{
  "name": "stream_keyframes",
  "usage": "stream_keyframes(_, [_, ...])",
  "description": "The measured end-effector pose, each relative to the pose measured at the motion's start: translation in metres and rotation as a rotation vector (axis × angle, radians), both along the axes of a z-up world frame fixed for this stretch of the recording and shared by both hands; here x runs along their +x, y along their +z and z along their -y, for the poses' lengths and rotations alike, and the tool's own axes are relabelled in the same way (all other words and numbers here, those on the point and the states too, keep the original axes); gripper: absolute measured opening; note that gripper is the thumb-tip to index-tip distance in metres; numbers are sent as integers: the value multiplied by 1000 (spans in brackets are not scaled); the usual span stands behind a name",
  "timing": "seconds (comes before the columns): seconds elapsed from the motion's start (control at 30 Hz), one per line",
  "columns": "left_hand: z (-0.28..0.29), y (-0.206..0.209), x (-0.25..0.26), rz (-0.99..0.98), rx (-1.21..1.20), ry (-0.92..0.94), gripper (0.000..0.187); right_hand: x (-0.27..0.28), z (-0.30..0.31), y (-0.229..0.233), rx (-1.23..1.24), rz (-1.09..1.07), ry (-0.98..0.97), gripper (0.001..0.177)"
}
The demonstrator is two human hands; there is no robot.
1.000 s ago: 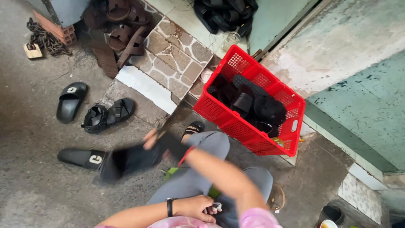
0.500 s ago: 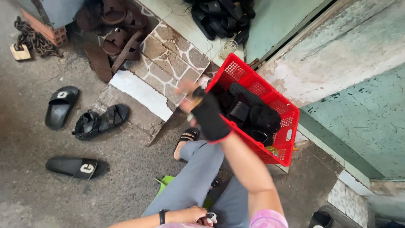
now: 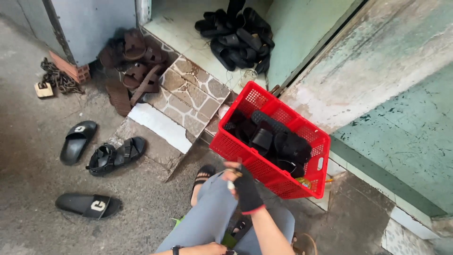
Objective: Hand-sewing the sole of a black sandal to its upper part using a needle and thread.
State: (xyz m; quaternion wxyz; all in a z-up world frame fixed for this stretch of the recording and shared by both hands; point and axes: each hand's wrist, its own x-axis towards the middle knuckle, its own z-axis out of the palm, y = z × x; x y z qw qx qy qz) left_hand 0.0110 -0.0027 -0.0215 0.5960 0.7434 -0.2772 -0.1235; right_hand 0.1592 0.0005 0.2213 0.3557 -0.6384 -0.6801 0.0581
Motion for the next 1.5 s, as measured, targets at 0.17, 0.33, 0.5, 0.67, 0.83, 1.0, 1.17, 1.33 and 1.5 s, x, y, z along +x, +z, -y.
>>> stream_keyframes(0.17, [-5,44,-20,16,27,77,3,15,73,-46,-9,-1293,-837,37])
stream_keyframes(0.33, [7,86,-21,-136,124,91,32,17,139,-131,184,-1474,-888,37])
stream_keyframes(0.5, [18,82,-9,-144,248,53,37,41,166,-172,355,-1562,-842,31])
stream_keyframes(0.67, [16,118,4,-213,358,167,27,63,170,-173,332,-1576,-677,41])
stream_keyframes(0.83, [-5,113,54,20,516,324,44,64,173,-178,308,-1515,-752,27])
stream_keyframes(1.0, [-13,104,101,-20,430,367,35,66,172,-132,323,-1477,-741,32])
stream_keyframes(1.17, [2,98,103,-74,659,129,27,167,179,-154,437,-1229,-558,46])
stream_keyframes(1.33, [5,74,89,-99,724,42,40,256,119,-94,272,-1166,-726,30])
stream_keyframes(1.5, [10,37,71,10,597,257,34,319,44,-119,-479,-917,-958,13])
